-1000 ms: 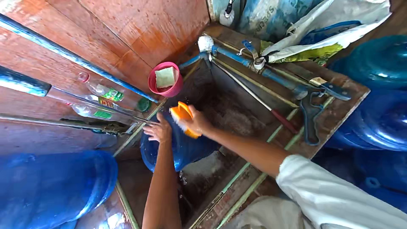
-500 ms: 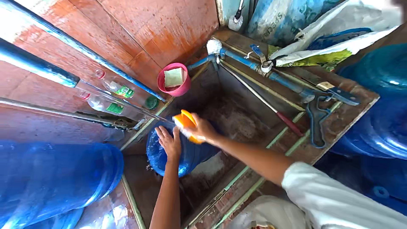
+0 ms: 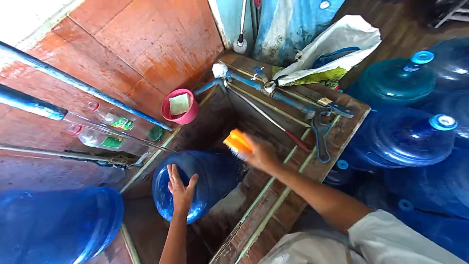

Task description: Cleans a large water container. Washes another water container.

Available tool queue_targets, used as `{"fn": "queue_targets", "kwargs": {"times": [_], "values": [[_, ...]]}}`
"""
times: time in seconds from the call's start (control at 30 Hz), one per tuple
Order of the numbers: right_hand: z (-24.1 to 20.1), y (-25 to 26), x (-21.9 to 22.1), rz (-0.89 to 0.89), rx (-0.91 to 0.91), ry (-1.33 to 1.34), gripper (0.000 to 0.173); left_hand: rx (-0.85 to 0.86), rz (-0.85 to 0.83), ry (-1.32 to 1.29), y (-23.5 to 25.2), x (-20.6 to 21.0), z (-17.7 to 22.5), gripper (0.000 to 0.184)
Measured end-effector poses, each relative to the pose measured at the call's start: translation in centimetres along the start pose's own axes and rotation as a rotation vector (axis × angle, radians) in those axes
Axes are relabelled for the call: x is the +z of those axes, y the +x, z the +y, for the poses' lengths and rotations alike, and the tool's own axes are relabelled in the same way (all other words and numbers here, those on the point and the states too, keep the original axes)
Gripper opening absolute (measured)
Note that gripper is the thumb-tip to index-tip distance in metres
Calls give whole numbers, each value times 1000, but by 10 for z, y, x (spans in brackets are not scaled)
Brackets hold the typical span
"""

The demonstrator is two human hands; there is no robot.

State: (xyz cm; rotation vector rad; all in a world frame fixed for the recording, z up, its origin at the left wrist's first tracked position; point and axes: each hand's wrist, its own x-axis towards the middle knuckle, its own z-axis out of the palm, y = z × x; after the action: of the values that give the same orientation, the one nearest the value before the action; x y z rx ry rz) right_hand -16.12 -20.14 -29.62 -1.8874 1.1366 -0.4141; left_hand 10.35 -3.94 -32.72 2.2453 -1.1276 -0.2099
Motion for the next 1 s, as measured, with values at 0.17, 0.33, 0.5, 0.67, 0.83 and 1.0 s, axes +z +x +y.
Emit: {"fn": "queue_targets", "kwargs": {"times": [0.17, 0.33, 0.5, 0.67, 0.83, 1.0], "values": [[67, 23, -123, 444, 59, -362, 52, -376, 67, 91, -6, 6, 20, 90], [141, 60, -179, 309, 164, -528, 48, -152, 2, 161, -23, 22, 25, 91], [91, 41, -143, 362, -159, -464, 56, 148, -168, 112, -59, 28, 46, 92], [83, -9, -47, 53, -377, -312, 50, 150, -169, -37, -75, 35, 60, 58], [107, -77, 26, -173, -451, -159, 42, -417, 324, 200, -22, 36, 56, 77], [127, -102, 30, -70, -471, -159, 35, -624, 286, 122, 46, 16, 35, 68]]}}
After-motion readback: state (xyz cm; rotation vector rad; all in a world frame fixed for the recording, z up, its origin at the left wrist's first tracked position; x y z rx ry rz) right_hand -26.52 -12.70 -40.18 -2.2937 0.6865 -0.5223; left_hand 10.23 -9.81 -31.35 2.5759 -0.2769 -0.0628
